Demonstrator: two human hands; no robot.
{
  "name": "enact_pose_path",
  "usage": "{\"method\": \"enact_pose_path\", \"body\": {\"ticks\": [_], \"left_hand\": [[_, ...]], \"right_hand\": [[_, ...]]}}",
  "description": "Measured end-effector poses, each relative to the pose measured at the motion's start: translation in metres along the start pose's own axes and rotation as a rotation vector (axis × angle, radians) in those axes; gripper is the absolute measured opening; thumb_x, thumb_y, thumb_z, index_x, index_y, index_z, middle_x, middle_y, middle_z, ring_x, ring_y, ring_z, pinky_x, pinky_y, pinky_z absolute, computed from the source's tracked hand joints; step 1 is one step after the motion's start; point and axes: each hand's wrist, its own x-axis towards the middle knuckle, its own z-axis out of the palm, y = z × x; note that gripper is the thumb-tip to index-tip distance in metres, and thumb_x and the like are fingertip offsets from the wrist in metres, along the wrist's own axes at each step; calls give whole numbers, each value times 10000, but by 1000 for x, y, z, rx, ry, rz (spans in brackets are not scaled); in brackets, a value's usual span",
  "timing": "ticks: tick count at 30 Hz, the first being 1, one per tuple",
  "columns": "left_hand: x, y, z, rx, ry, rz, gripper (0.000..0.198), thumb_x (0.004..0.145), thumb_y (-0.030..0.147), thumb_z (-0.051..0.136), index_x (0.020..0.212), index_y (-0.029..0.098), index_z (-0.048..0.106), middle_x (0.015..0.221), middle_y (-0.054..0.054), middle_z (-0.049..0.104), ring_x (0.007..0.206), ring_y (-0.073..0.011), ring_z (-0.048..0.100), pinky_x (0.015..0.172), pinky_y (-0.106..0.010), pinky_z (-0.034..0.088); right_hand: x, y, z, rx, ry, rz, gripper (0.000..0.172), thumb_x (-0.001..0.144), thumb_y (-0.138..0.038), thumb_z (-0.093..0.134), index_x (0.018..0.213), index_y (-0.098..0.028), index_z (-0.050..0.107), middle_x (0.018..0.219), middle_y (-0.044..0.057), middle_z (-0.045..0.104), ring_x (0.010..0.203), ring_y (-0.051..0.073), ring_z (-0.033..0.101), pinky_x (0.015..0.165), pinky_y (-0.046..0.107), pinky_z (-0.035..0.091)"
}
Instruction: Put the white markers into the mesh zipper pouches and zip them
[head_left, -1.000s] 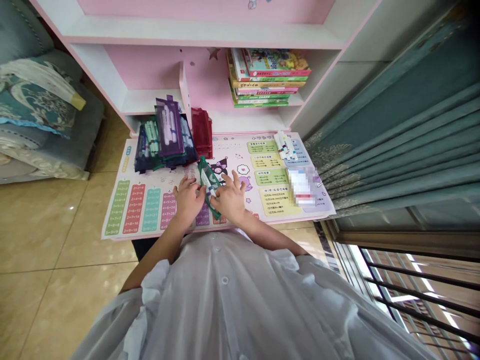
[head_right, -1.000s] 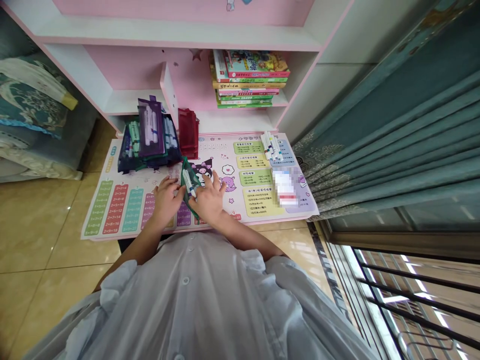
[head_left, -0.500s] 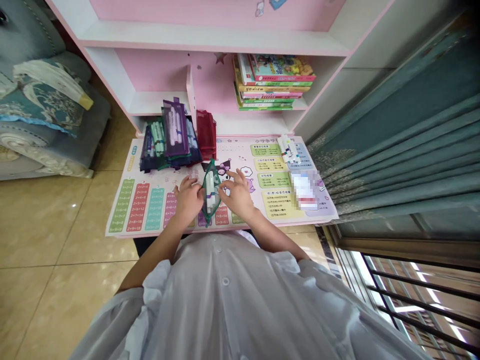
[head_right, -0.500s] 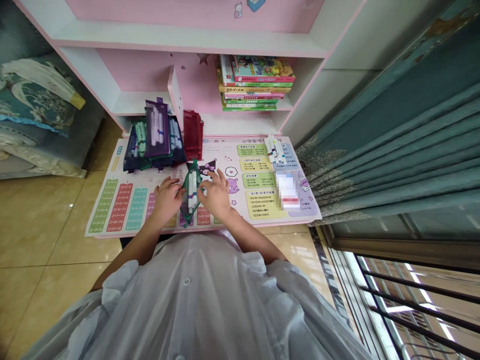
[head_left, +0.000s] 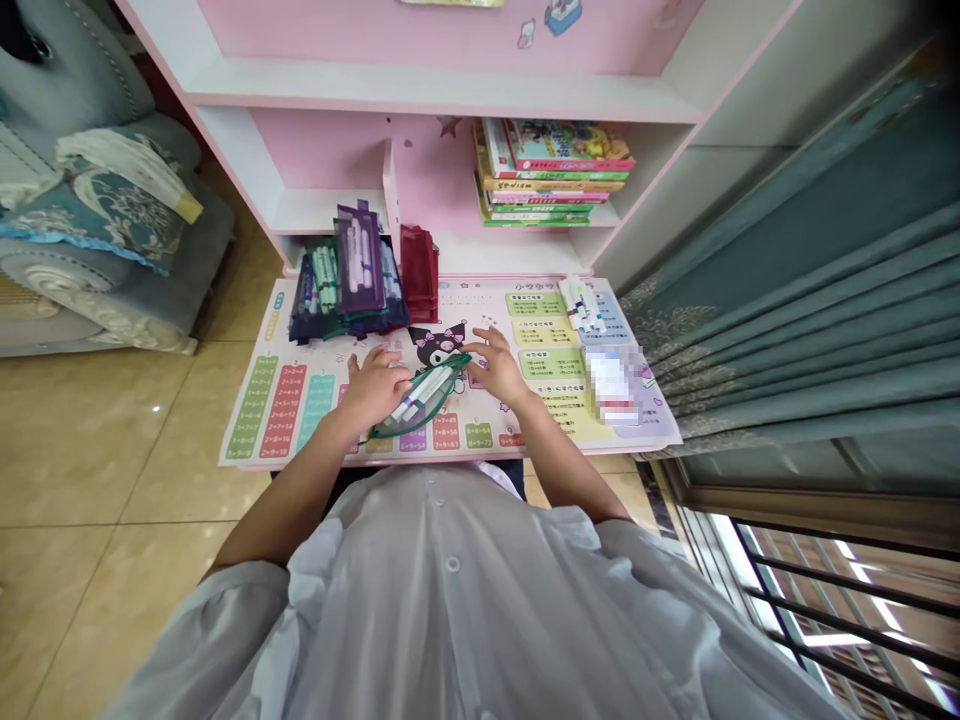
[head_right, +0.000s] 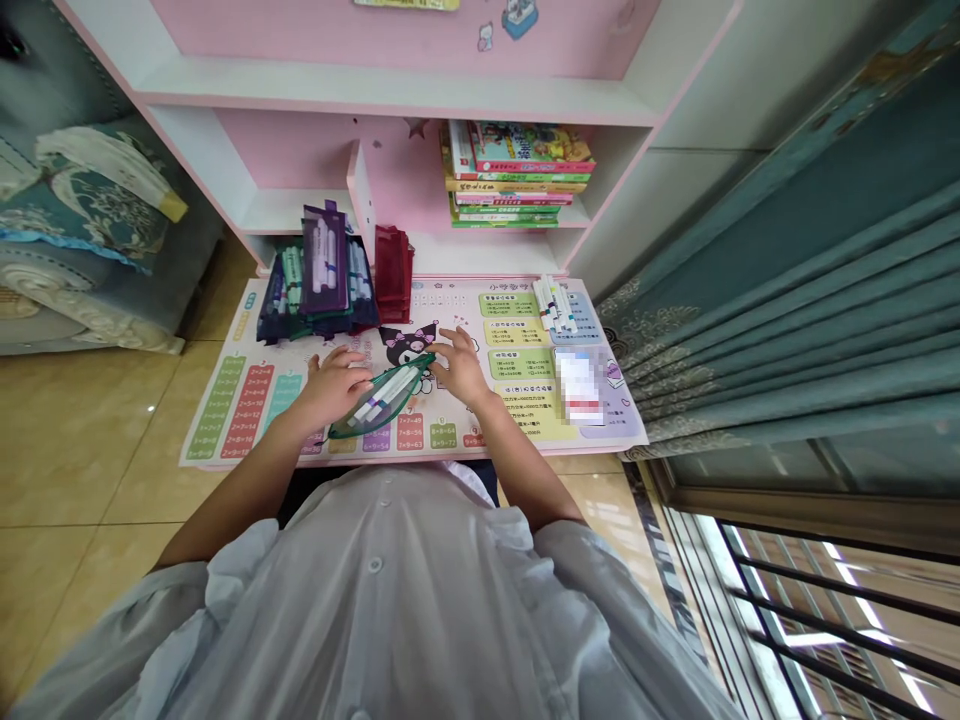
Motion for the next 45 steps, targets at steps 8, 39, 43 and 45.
{"method": "enact_pose_path", "body": {"ticks": [8, 39, 43, 45], "left_hand": [[3, 12, -6, 67, 148, -33, 201, 887, 223, 586, 882, 285, 777, 1352, -92, 632, 1470, -391, 357, 1167, -763, 182], [15, 85, 27, -191, 198, 22, 102, 843, 241, 659, 771, 260, 730, 1333, -24, 682, 1437, -325, 448, 1219, -715, 174], [12, 83, 23, -201, 191, -5, 107, 821, 224, 640, 746, 255, 708, 1343, -25, 675, 1440, -333, 441, 1214, -737, 168], [12, 82, 23, -191, 180, -11, 124, 824, 206, 616, 753, 252, 706, 1344, -31, 674, 1443, -328, 438, 1202, -751, 177]], "right_hand": [[-22, 7, 8, 222, 126, 52, 101, 736, -241, 808, 789, -204, 730, 1372, 117, 661, 1483, 316, 416, 1229, 537, 332], [-52, 25, 37, 327, 380, -217, 159, 821, -367, 770, 764, -240, 693, 1328, 86, 669, 1470, 313, 432, 1219, 589, 337], [-53, 24, 35, 308, 362, -239, 163, 825, -385, 773, 777, -243, 708, 1336, 83, 663, 1470, 327, 429, 1217, 601, 338], [-54, 24, 34, 297, 350, -277, 151, 832, -393, 768, 800, -252, 727, 1351, 75, 656, 1476, 323, 419, 1224, 599, 333]]}}
